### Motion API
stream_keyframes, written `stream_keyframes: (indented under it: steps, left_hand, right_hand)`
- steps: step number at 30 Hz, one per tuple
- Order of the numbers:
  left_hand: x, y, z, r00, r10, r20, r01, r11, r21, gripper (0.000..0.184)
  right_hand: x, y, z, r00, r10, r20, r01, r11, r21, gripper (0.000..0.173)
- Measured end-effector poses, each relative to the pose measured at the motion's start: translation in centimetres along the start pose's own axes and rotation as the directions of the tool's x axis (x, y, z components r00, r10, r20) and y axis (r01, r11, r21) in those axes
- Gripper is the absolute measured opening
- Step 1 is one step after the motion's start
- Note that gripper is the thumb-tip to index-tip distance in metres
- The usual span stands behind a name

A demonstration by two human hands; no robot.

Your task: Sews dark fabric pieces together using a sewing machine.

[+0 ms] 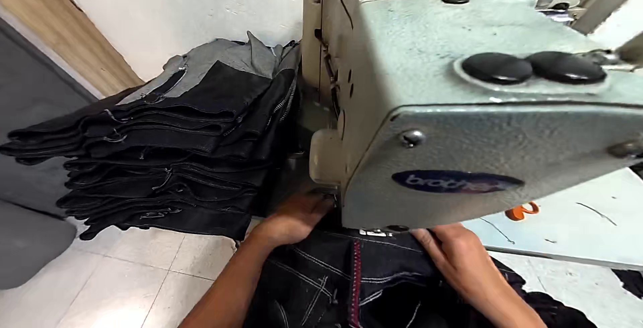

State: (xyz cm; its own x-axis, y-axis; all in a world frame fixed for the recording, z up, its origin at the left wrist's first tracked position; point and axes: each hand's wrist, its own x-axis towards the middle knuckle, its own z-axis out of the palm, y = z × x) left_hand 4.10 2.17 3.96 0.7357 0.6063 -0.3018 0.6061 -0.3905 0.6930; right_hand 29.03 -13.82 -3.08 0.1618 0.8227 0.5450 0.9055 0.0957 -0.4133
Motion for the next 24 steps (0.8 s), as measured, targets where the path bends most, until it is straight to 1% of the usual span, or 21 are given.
stream_keyframes:
  steps: [1,2,3,5,6,8,9,10,11,12,13,15,17,19,22,23,24]
  left_hand:
    - [0.5,0.4,0.1,0.998,0.020,0.063,-0.015,0.996,-0.091,0.036]
    - [0.4,0.4,0.2,0.997,0.056,0.060,-0.044,0.980,-0.196,0.034]
    - [0.0,0.2,0.3,0.995,0.095,0.017,-0.085,0.946,-0.311,0.030]
    - [-0.8,-0.7,1.0,0.985,0.169,-0.045,-0.169,0.856,-0.489,0.021]
    - [-0.8,-1.4,1.5,0.978,0.205,-0.049,-0.201,0.834,-0.514,0.018]
    - [-0.8,-2.6,2.8,0.967,0.253,-0.036,-0.239,0.844,-0.480,0.023]
    - [-0.9,-2.9,3.2,0.965,0.261,-0.028,-0.246,0.860,-0.448,0.028]
    - [-0.9,-2.9,3.4,0.964,0.264,-0.027,-0.251,0.873,-0.419,0.031]
    - [-0.9,-2.8,3.6,0.964,0.264,-0.036,-0.257,0.882,-0.396,0.033]
    - [-1.0,-2.7,3.7,0.963,0.262,-0.056,-0.263,0.886,-0.381,0.034]
    - [-0.9,-2.6,3.7,0.963,0.255,-0.084,-0.268,0.888,-0.374,0.034]
    - [-0.8,-2.5,3.9,0.963,0.232,-0.140,-0.268,0.894,-0.359,0.033]
    - [-0.6,-2.6,4.0,0.958,0.233,-0.169,-0.279,0.894,-0.351,0.032]
    - [-0.4,-2.7,4.1,0.951,0.249,-0.185,-0.300,0.887,-0.351,0.030]
    - [-0.2,-2.7,4.0,0.947,0.272,-0.169,-0.318,0.865,-0.388,0.028]
    - [-0.2,-2.7,3.9,0.950,0.271,-0.153,-0.310,0.859,-0.407,0.026]
    - [-0.2,-2.6,3.8,0.955,0.266,-0.133,-0.297,0.857,-0.422,0.026]
  right_hand:
    - [0.0,0.8,-0.3,0.998,-0.034,-0.043,0.033,0.999,-0.039,0.051]
    - [-0.2,1.0,-0.8,0.995,-0.077,-0.069,0.072,0.994,-0.079,0.045]
    - [-0.6,0.7,-1.6,0.991,-0.121,-0.064,0.115,0.990,-0.087,0.036]
    - [-2.0,-1.5,-3.1,0.969,-0.247,0.023,0.247,0.969,0.002,0.013]
    - [-2.8,-2.7,-3.3,0.934,-0.342,0.098,0.335,0.939,0.082,0.010]
    - [-4.1,-4.7,-2.9,0.827,-0.503,0.250,0.461,0.862,0.209,0.016]
    - [-4.4,-5.2,-2.4,0.781,-0.551,0.293,0.508,0.834,0.216,0.019]
    - [-4.5,-5.6,-2.1,0.759,-0.573,0.309,0.538,0.819,0.198,0.022]
    - [-4.5,-5.7,-1.9,0.760,-0.574,0.304,0.551,0.818,0.166,0.025]
    - [-4.3,-5.8,-1.9,0.786,-0.558,0.265,0.550,0.828,0.113,0.025]
    - [-4.0,-5.9,-2.0,0.830,-0.522,0.196,0.524,0.850,0.043,0.026]
    - [-3.1,-5.5,-2.2,0.907,-0.420,0.019,0.420,0.903,-0.092,0.027]
    - [-2.0,-4.9,-2.4,0.937,-0.345,-0.051,0.333,0.929,-0.159,0.026]
    - [-1.1,-4.8,-2.4,0.942,-0.331,-0.044,0.320,0.932,-0.168,0.025]
    - [-0.1,-5.2,-2.0,0.931,-0.363,-0.032,0.355,0.924,-0.138,0.021]
    - [0.1,-5.6,-2.0,0.938,-0.344,-0.029,0.340,0.935,-0.100,0.018]
    - [0.3,-6.1,-2.1,0.954,-0.300,-0.024,0.300,0.954,-0.018,0.015]
